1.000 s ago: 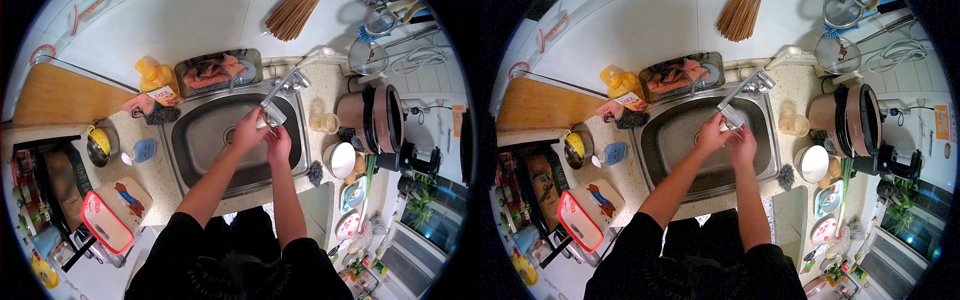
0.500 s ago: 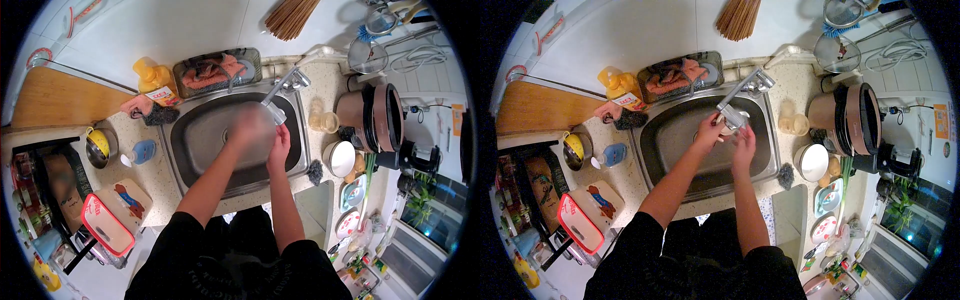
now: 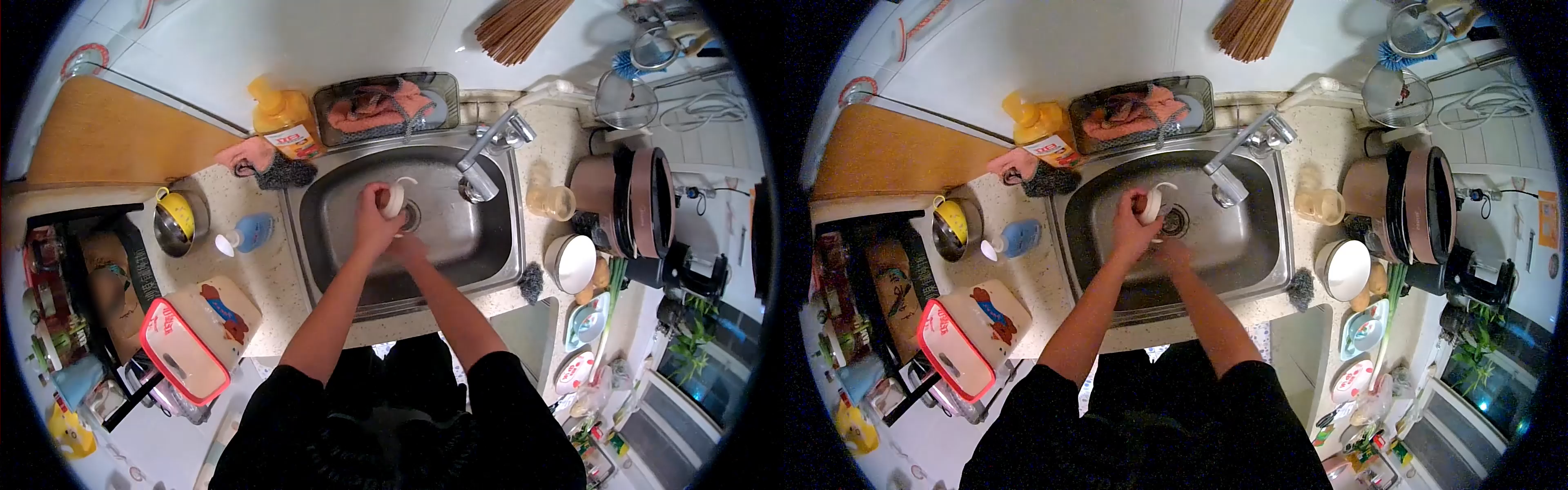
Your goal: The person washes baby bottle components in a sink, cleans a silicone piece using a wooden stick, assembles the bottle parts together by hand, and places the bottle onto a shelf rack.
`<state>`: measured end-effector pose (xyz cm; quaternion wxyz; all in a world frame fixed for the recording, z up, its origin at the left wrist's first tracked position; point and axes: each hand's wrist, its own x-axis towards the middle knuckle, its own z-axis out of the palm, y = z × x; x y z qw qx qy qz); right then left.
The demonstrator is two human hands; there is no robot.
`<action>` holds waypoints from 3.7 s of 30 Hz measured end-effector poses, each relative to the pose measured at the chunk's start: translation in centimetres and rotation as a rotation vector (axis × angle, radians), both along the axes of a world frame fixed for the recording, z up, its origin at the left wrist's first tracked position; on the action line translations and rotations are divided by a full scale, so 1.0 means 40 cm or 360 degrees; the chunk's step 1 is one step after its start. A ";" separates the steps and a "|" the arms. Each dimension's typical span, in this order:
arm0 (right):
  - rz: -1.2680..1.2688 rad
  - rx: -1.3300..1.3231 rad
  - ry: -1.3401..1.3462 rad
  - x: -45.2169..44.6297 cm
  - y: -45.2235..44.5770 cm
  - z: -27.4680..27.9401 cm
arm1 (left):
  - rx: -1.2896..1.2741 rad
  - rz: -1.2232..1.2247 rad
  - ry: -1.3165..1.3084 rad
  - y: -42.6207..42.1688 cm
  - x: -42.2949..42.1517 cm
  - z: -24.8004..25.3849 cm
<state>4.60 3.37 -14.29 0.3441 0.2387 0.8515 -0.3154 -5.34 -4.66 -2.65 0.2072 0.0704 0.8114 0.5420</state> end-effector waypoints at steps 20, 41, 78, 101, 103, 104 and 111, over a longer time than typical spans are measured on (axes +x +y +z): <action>-0.2174 -0.1109 0.0670 -0.065 0.001 -0.014 | 0.0102 0.0192 -0.0170 -0.258 0.124 0.055; -0.2386 -0.2046 0.0691 -0.094 0.367 0.230 | 0.0264 0.0162 -0.0113 -0.230 0.173 0.153; -0.1046 -0.0831 0.1155 0.086 0.359 0.361 | -0.0065 -0.1425 -0.0014 0.053 0.090 0.183; -0.1719 0.0829 0.1226 0.279 0.680 0.343 | 0.0849 -0.0582 -0.1470 0.152 0.075 0.080; -0.2156 0.0113 0.1121 0.230 0.645 0.439 | 0.1112 -0.0520 -0.1650 0.140 0.071 0.062; -0.2227 -0.0051 0.1156 0.225 0.649 0.432 | 0.1247 -0.0484 -0.1737 0.133 0.070 0.051; -0.1818 -0.0312 0.1439 0.163 0.548 0.436 | 0.1147 -0.0261 -0.1622 0.047 0.085 0.095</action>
